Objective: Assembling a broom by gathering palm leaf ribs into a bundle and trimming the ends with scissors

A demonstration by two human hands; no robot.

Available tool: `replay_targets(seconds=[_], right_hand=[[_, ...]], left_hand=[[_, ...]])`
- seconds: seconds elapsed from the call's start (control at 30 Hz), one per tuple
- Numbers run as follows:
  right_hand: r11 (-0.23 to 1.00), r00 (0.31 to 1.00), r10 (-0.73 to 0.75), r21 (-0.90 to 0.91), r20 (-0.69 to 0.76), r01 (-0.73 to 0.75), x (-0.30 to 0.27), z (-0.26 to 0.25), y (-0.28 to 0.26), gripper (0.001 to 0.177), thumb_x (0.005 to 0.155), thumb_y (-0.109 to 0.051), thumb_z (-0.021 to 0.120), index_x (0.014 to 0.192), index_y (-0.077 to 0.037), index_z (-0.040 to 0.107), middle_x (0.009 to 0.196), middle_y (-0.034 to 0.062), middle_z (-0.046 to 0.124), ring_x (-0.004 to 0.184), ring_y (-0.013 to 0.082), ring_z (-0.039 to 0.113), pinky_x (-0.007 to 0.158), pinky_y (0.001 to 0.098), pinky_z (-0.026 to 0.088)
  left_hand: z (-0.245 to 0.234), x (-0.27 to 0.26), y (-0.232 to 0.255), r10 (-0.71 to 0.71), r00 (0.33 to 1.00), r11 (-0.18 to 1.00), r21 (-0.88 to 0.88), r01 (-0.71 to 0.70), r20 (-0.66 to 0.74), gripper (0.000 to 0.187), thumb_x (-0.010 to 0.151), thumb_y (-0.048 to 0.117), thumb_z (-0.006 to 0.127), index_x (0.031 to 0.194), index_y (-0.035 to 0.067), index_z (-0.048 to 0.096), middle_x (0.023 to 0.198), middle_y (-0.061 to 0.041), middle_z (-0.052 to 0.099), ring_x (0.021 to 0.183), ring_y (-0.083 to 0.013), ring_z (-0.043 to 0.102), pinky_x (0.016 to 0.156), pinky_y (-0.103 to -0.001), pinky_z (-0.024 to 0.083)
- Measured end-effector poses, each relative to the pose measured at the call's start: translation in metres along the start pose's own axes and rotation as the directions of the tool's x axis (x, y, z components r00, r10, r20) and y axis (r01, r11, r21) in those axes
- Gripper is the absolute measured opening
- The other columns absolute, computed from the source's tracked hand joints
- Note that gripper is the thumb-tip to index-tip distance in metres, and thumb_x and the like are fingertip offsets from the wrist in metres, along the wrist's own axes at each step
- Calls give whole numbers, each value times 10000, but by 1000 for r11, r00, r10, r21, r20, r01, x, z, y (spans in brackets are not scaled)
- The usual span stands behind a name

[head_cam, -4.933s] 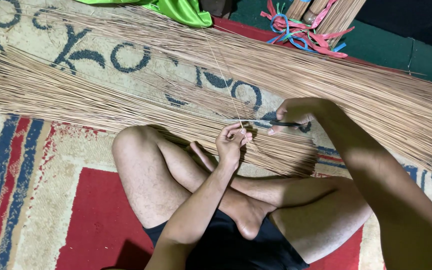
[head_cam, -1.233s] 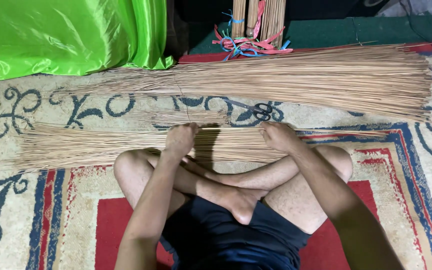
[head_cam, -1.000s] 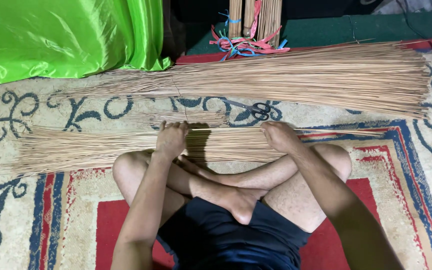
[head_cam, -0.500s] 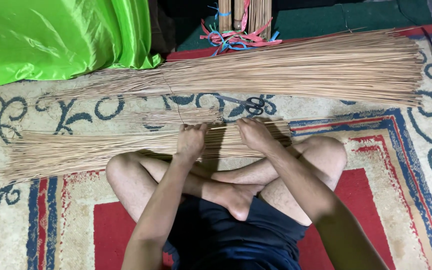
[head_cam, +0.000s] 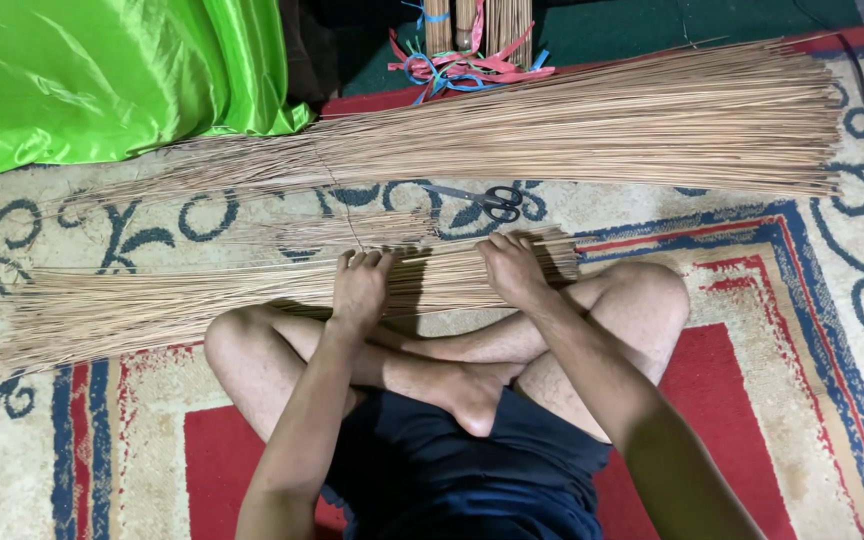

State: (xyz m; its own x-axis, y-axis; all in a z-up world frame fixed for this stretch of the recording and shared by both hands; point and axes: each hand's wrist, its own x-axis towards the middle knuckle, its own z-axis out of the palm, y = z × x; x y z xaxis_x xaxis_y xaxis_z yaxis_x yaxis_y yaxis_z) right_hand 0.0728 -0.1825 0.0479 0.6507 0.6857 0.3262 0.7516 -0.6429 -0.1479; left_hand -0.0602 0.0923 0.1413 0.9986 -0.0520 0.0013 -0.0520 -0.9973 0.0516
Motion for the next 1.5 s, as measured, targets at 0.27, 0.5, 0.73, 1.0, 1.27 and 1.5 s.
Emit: replay_targets(seconds=[0.27,0.5,0.73,1.0,1.27,1.5], right_hand=[[991,999,6,134,-45,0,-23,18,-9,168,886,-101,601,1003,-95,722,962,74,550,914,307,595,777,362,511],[997,996,-45,54,-78,50,-18,24,-6,138,878,-123,627,983,-115,716,940,47,563,904,259,595,768,335,505],[995,995,-58,76,-83,64,-10,21,-9,93,877,-149,673,942,-85,688,892,66,578,873,280,599,756,380,491],[991,998,-57,122,-37,61,-12,27,-2,73,891,-157,687,939,-103,701,907,58,583,901,287,605,773,374,494],[992,1000,-10,123,4,10,0,-1,-17,235,808,-171,742,1032,-106,717,968,61,577,966,291,601,812,400,496],[948,992,114,292,56,-125,88,67,-72,84,830,-216,744,899,-167,741,816,61,651,848,325,679,740,430,536]], left_hand=[[98,-10,-12,-97,986,995,-47,92,-139,282,815,120,620,1069,237,660,1091,16,620,979,-204,687,922,-388,459],[116,-11,-17,-161,969,985,-92,146,-188,285,780,80,666,1024,224,701,1054,3,534,899,-228,673,801,-363,466],[100,-9,-11,-194,958,981,-21,194,-209,200,841,135,626,1037,179,628,1029,-36,568,1032,-258,618,1023,-435,427],[110,-3,-12,-211,968,977,-17,211,-135,213,886,141,598,1097,172,599,1071,-38,601,1151,-264,550,1126,-470,328],[117,1,-11,-254,964,966,-69,249,-77,255,900,188,637,1154,177,624,1171,-47,599,1212,-267,524,1134,-468,309],[91,-2,-16,-536,840,806,-346,480,-84,414,749,97,738,1130,215,628,1188,-9,535,1221,-267,492,1160,-505,279]])
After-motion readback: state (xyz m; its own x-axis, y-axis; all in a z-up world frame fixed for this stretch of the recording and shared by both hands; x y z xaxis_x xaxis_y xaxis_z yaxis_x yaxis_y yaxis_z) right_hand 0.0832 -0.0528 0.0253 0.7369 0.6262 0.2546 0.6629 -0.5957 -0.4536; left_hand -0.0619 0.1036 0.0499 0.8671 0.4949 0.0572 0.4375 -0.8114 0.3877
